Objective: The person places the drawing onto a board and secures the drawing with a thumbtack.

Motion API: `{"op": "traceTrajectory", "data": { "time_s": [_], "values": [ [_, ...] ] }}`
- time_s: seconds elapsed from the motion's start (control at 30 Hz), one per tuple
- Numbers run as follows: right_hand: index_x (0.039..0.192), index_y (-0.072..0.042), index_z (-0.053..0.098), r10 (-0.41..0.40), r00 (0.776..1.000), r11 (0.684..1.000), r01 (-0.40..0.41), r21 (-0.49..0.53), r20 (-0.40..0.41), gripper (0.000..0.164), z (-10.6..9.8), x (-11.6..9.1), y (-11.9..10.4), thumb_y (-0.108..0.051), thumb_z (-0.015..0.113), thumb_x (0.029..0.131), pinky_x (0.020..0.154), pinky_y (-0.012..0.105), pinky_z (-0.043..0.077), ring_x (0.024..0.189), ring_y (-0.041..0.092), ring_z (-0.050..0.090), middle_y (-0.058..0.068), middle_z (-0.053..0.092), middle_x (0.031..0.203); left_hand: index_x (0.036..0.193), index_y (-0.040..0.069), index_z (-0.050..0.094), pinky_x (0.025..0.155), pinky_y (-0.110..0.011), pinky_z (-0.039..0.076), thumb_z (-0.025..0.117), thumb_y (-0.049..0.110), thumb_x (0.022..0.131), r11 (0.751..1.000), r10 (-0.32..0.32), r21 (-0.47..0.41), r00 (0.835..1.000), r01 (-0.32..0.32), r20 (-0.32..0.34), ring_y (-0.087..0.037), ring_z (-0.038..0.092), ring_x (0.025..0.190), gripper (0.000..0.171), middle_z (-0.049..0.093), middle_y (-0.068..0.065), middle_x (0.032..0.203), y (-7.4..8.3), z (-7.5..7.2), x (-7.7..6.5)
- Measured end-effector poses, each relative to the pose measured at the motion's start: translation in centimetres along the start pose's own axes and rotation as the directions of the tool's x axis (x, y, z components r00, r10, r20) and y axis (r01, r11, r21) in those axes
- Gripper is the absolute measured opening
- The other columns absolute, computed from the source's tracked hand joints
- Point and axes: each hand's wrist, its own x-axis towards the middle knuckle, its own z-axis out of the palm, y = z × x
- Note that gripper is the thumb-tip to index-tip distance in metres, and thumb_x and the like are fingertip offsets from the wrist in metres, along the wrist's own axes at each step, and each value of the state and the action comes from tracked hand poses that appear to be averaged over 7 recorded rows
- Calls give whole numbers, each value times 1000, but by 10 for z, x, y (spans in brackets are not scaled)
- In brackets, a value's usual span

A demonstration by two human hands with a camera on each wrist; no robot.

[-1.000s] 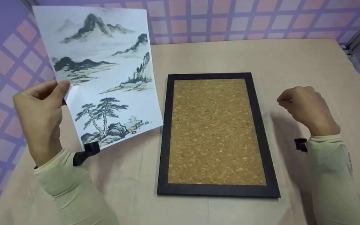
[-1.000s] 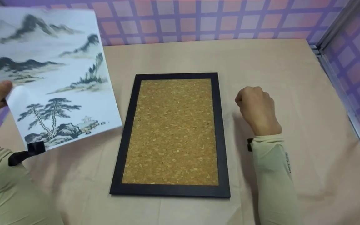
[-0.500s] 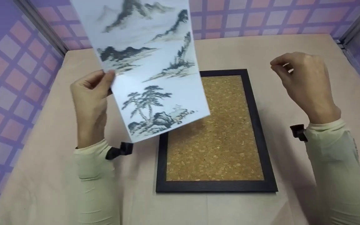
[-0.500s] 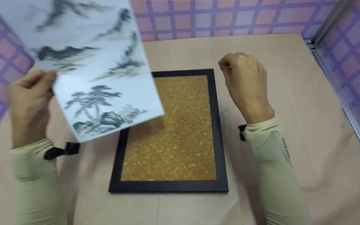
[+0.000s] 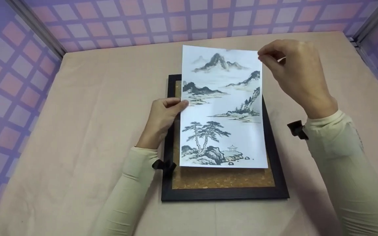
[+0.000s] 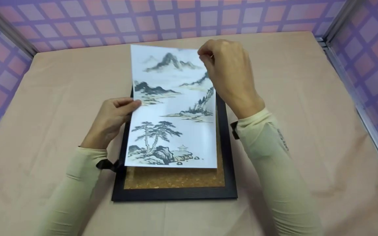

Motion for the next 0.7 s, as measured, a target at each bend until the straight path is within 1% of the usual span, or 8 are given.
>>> {"op": "traceTrajectory", "data": {
  "time_s": [0.03,0.17,0.27,0.33,0.4,0.57,0.63,0.7],
  "values": [
    [103,-3,80,8,1000,1000,-9,12,20,13,3,2,0,-6,68,98,73,6,44,81,1,65,11,78,99,115,-4,74,84,-27,50,72,15,97,1000,-17,16,1000,17,15,-16,60,94,27,69,-5,104,-3,1,1],
    [106,-2,79,50,992,998,-54,33,116,15,20,12,1,-6,67,99,73,10,45,86,20,72,12,78,102,121,-4,71,96,-35,50,70,17,98,995,-62,77,996,58,57,-22,60,108,31,68,-13,118,-11,3,1],
    [109,-3,78,99,977,993,-110,49,190,16,34,18,2,-8,66,100,73,14,46,86,20,69,11,78,104,128,-6,67,101,-38,49,70,17,99,989,-92,120,993,82,78,-25,61,115,37,66,-18,124,-14,1,1],
    [110,-3,78,127,964,988,-145,62,233,17,43,21,3,-10,66,100,73,17,47,86,18,68,11,78,104,131,-6,64,98,-36,50,69,16,99,985,-110,141,990,96,93,-25,62,114,39,67,-19,124,-15,0,1],
    [110,-4,78,152,949,979,-182,89,275,18,51,23,5,-11,66,100,72,19,48,85,18,68,12,77,105,131,-6,63,92,-32,51,69,16,99,982,-124,157,986,106,109,-22,63,109,40,69,-17,119,-15,-1,0],
    [111,-5,78,215,908,950,-280,137,360,18,70,23,12,-14,67,100,69,19,50,82,17,67,14,77,104,124,-5,66,74,-24,50,68,15,99,976,-138,186,979,110,149,-13,62,87,32,70,-5,99,-14,-1,1],
    [111,-6,79,236,894,940,-309,142,381,19,77,21,16,-16,67,100,68,20,50,79,15,67,14,77,102,122,-5,66,70,-23,49,68,15,99,974,-150,191,977,120,154,-11,62,83,30,70,-3,96,-15,0,1],
    [112,-6,78,253,881,930,-335,149,401,20,83,19,19,-17,66,101,67,20,50,79,14,66,13,77,101,122,-5,65,69,-23,50,68,14,99,972,-160,195,975,129,153,-11,62,81,30,72,-4,97,-15,0,2]
  ]
}}
